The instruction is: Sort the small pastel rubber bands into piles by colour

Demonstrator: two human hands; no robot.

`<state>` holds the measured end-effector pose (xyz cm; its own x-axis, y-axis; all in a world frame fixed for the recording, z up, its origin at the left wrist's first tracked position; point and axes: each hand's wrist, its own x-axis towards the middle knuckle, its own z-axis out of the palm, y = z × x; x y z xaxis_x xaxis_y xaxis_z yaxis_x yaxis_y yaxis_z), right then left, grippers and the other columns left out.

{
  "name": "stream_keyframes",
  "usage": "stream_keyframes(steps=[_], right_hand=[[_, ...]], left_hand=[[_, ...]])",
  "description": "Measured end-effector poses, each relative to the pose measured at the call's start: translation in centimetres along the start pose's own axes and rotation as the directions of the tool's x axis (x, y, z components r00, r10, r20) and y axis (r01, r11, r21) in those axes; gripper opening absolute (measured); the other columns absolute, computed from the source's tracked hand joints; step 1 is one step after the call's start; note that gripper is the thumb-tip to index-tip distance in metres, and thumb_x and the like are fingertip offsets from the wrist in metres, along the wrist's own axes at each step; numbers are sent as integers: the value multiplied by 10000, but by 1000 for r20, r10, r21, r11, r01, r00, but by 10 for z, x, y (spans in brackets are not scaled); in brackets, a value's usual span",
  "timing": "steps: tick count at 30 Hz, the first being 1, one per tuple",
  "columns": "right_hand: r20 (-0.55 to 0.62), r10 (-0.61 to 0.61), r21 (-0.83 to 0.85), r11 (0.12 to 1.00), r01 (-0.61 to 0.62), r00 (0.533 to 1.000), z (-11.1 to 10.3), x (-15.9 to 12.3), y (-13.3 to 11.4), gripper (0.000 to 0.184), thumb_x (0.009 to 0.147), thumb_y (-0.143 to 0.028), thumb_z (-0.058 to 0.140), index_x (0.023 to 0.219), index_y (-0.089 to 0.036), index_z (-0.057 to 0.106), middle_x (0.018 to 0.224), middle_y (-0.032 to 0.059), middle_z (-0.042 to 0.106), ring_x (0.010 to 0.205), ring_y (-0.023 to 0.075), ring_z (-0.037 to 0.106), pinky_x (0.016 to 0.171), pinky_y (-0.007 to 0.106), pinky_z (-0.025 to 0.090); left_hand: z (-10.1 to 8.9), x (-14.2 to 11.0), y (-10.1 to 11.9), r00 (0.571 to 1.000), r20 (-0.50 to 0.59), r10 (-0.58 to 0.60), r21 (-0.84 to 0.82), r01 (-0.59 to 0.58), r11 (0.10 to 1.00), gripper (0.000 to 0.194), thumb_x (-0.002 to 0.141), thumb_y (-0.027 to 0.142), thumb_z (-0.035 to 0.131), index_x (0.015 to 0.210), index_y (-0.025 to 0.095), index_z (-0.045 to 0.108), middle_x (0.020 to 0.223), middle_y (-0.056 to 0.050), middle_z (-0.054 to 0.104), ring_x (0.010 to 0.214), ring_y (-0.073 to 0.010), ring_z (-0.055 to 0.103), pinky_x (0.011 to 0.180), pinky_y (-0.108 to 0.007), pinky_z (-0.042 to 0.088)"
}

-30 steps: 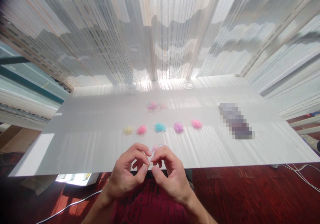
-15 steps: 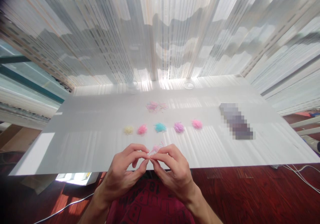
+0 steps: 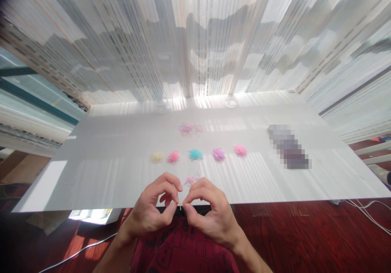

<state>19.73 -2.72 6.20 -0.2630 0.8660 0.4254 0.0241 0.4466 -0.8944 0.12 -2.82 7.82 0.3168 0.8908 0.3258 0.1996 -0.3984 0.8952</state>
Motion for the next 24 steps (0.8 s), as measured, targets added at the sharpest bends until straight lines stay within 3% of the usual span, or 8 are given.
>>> stream_keyframes(steps=[3, 6, 10, 15, 19, 24], right_hand=[[22, 48, 179, 983, -52, 999, 3, -4, 6, 108, 889, -140, 678, 858, -240, 655, 791, -2, 630, 746, 147, 593, 699, 268, 513], [42, 81, 252, 964, -89, 996, 7, -7, 10, 86, 905, -184, 677, 853, -245, 647, 792, -4, 613, 750, 150, 578, 703, 276, 505], [-4, 84, 157, 984, -82, 996, 9, -6, 10, 124, 887, -132, 683, 882, -253, 654, 819, -11, 626, 762, 141, 590, 715, 265, 504], [-57, -1, 1, 1000, 1, 998, 6, -1, 7, 160, 867, -84, 686, 898, -240, 674, 837, -5, 641, 769, 133, 618, 718, 248, 530], [-75, -107, -127, 987, 97, 991, 3, 3, 4, 166, 864, -69, 676, 920, -224, 697, 813, 5, 646, 742, 136, 635, 681, 242, 553], [-98, -193, -229, 959, 167, 976, 2, 6, 2, 183, 867, -54, 666, 946, -215, 704, 793, 13, 651, 716, 144, 644, 646, 247, 570]], left_hand=[[2, 2, 2, 999, 24, -24, -144, 28, 989, 206, 738, -5, 533, 788, 192, 566, 965, -19, 612, 618, -57, 475, 543, -179, 417], [5, 3, 2, 998, 45, -39, -205, 48, 978, 194, 748, 6, 534, 791, 190, 578, 969, -25, 614, 622, -61, 475, 539, -178, 412], [4, 3, 0, 998, 42, -46, -165, 52, 985, 244, 748, 1, 574, 886, 196, 627, 1013, -31, 638, 611, -54, 466, 550, -185, 417], [-4, 0, -1, 1000, 14, -11, -39, 12, 999, 321, 838, 54, 656, 1116, 205, 712, 1070, -67, 686, 618, -65, 498, 569, -203, 475], [-5, -1, -1, 1000, 21, 16, 26, -16, 1000, 247, 908, 89, 694, 1113, 205, 771, 1060, -82, 726, 614, -64, 555, 553, -183, 514], [-1, -1, 1, 999, -26, 42, 21, -41, 999, 182, 930, 93, 703, 1052, 192, 794, 970, -89, 764, 765, -128, 704, 573, -170, 548]])
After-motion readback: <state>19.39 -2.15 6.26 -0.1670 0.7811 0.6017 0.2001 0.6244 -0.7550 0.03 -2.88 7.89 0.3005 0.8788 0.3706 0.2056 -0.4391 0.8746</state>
